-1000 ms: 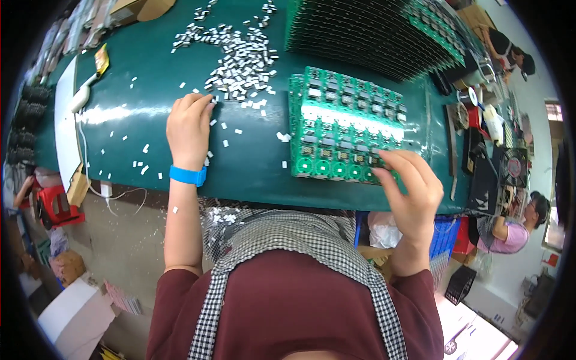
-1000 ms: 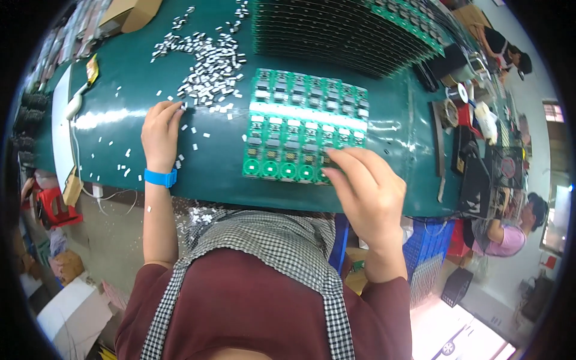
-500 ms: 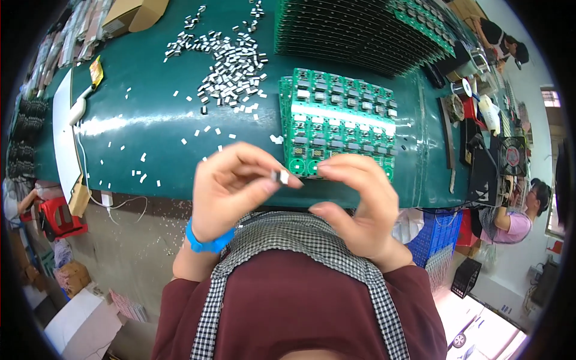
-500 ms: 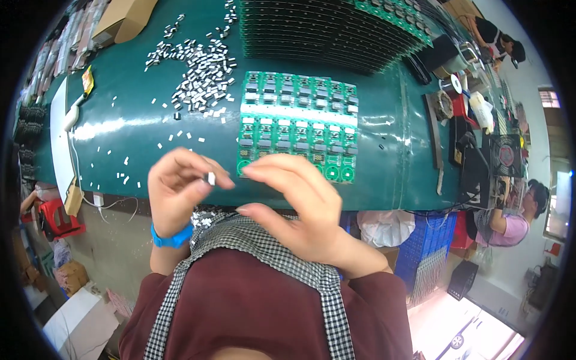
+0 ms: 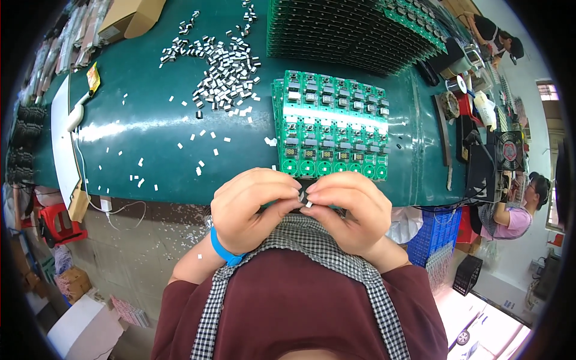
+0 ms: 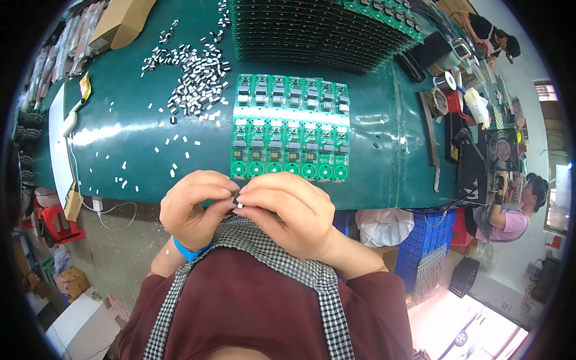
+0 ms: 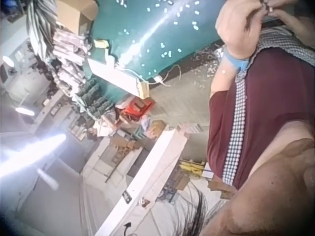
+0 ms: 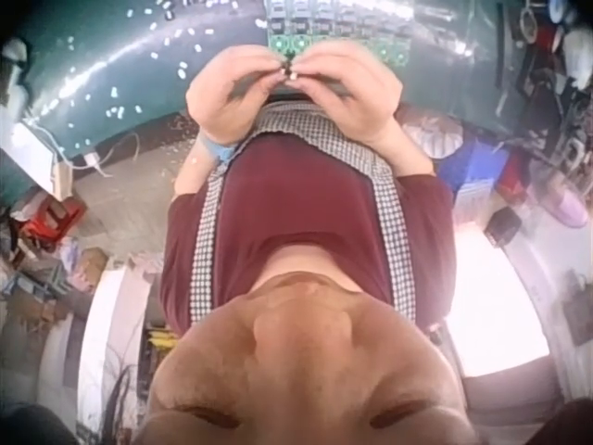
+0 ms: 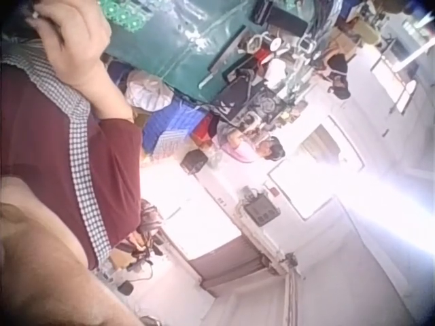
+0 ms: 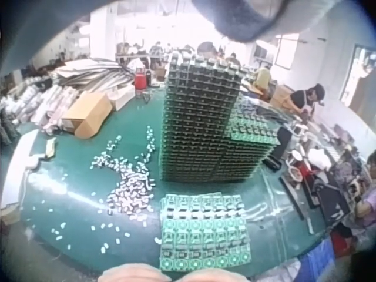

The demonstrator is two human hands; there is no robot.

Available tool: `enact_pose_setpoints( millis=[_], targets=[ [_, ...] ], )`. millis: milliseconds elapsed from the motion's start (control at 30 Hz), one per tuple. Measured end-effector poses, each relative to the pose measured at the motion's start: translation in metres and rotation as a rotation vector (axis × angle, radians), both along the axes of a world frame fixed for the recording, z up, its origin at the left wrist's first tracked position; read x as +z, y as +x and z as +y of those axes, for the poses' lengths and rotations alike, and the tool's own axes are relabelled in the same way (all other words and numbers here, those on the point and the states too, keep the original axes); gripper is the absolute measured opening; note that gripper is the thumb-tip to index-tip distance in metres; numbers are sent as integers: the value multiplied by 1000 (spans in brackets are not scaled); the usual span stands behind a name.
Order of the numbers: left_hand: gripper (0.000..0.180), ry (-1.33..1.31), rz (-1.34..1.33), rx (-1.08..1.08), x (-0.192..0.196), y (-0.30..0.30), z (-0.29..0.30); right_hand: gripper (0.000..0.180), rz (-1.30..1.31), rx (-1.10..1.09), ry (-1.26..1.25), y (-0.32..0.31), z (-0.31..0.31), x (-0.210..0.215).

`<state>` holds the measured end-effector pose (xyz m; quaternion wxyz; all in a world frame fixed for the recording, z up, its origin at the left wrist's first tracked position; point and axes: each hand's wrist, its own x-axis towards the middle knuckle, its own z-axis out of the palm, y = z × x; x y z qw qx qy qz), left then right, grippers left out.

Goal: The person assembles small electronic components onto a printed circuit board array by hand.

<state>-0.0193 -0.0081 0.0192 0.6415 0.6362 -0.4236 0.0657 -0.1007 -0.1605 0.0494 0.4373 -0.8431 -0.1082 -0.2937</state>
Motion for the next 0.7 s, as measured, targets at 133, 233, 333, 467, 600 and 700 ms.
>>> enact_pose_setpoints(
  millis=[133, 233, 333, 467, 600, 700],
  targets=[
    [22, 8, 6, -117, 0, 3, 0, 27, 24, 54, 74, 0, -3, -2],
    [22, -18, -11, -179, 0, 5, -2, 28, 95, 146, 133, 0, -8, 0],
    [22, -41, -19, -207, -2, 5, -5, 26, 97, 153, 123, -2, -9, -1],
    [23, -31, -7, -233, -5, 5, -4, 24, 136, 185, 117, 1, -12, 4],
    [26, 11, 18, -104, 0, 1, -5, 24, 142, 131, 49, 1, -12, 7],
    [29, 116, -199, -54, 0, 4, -1, 25, 89, 28, -22, -5, -7, 3]
  ],
)
